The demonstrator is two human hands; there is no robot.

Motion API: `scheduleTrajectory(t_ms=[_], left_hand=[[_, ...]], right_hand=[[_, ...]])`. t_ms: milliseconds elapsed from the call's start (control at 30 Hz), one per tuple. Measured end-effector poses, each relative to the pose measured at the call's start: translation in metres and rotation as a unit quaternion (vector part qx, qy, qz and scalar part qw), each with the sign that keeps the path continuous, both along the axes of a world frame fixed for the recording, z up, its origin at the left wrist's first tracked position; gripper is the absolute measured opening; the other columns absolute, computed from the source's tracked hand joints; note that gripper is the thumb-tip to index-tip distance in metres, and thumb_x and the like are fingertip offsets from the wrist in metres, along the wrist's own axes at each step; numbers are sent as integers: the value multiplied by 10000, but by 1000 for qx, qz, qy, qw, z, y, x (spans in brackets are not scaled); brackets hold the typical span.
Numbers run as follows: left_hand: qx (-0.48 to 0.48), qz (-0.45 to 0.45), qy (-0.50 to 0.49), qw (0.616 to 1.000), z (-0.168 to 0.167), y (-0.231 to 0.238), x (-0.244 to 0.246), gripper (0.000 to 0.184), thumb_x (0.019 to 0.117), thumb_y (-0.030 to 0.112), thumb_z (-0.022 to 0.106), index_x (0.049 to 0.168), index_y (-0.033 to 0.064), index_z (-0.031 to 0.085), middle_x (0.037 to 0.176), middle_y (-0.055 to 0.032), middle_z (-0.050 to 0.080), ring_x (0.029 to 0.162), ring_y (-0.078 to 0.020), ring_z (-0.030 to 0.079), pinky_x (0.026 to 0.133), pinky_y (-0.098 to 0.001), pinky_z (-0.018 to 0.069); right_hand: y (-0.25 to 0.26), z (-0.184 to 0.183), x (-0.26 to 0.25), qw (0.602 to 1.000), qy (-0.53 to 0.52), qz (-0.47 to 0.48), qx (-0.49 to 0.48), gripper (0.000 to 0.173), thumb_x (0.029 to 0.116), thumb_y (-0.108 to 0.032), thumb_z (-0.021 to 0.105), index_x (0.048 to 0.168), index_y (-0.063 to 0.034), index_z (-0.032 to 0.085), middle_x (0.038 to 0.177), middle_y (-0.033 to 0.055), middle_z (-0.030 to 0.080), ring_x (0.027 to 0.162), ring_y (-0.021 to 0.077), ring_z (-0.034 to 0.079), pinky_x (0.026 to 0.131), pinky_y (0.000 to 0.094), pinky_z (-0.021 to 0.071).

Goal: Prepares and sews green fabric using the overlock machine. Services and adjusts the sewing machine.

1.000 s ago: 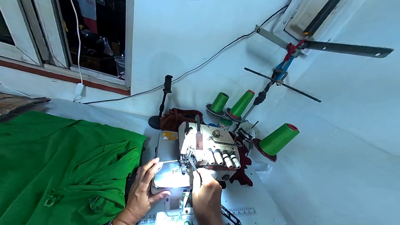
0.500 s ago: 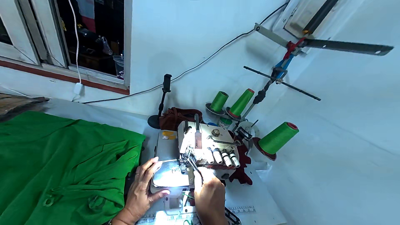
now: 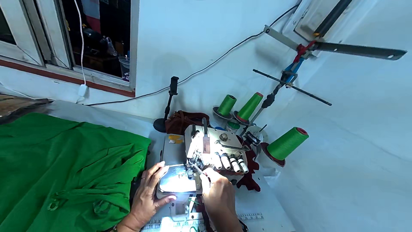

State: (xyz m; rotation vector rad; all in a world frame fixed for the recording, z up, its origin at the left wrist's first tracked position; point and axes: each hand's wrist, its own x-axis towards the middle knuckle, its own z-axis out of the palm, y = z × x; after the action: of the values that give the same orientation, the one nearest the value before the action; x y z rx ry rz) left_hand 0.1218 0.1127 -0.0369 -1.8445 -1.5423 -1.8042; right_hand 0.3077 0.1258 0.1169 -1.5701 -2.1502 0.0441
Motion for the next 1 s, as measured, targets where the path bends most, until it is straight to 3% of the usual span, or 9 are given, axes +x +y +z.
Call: scheduleTrajectory(t_ms=[200, 333, 500, 800, 1000], left_hand=[[-3, -4, -4, 1000, -2, 1, -1, 886, 848, 812, 523, 1396, 118, 586, 1442, -158, 555, 1357, -259, 508, 1116, -420, 425], [1, -4, -3, 1000, -3, 1, -1, 880, 847, 819, 515, 1401, 139, 580, 1446, -144, 552, 1365, -245, 501, 1129, -408, 412], [2, -7, -7, 1000, -2, 1, 0, 884, 847, 817, 514, 1396, 128, 586, 1438, -158, 555, 1358, -249, 505, 1125, -398, 413], [8, -9, -15, 1000, -3, 2, 1, 865, 849, 803, 529, 1397, 137, 597, 1442, -134, 561, 1356, -238, 506, 1126, -397, 411], [4, -8, -20, 1000, -5, 2, 1, 869, 843, 800, 541, 1399, 136, 599, 1453, -131, 555, 1366, -227, 498, 1131, -388, 407]], right_hand=[[-1, -14, 7, 998, 26, 6, 63, 185, 972, -188, 629, 983, -93, 788, 831, 85, 749, 738, 261, 733, 631, 473, 566], [-6, -14, 0, 986, -32, -6, 165, 164, 932, -143, 640, 885, -55, 770, 750, 90, 713, 593, 257, 696, 486, 413, 531], [-10, -4, -4, 985, -92, -12, 143, 171, 933, -98, 601, 912, -27, 755, 751, 113, 699, 624, 267, 703, 526, 402, 538], [-16, 13, -9, 988, -131, -47, 67, 219, 976, -162, 564, 965, -63, 758, 815, 110, 727, 730, 286, 727, 611, 437, 550], [-14, 9, -9, 985, -129, -33, 113, 202, 955, -146, 583, 856, -61, 738, 732, 97, 700, 681, 274, 719, 565, 423, 540]])
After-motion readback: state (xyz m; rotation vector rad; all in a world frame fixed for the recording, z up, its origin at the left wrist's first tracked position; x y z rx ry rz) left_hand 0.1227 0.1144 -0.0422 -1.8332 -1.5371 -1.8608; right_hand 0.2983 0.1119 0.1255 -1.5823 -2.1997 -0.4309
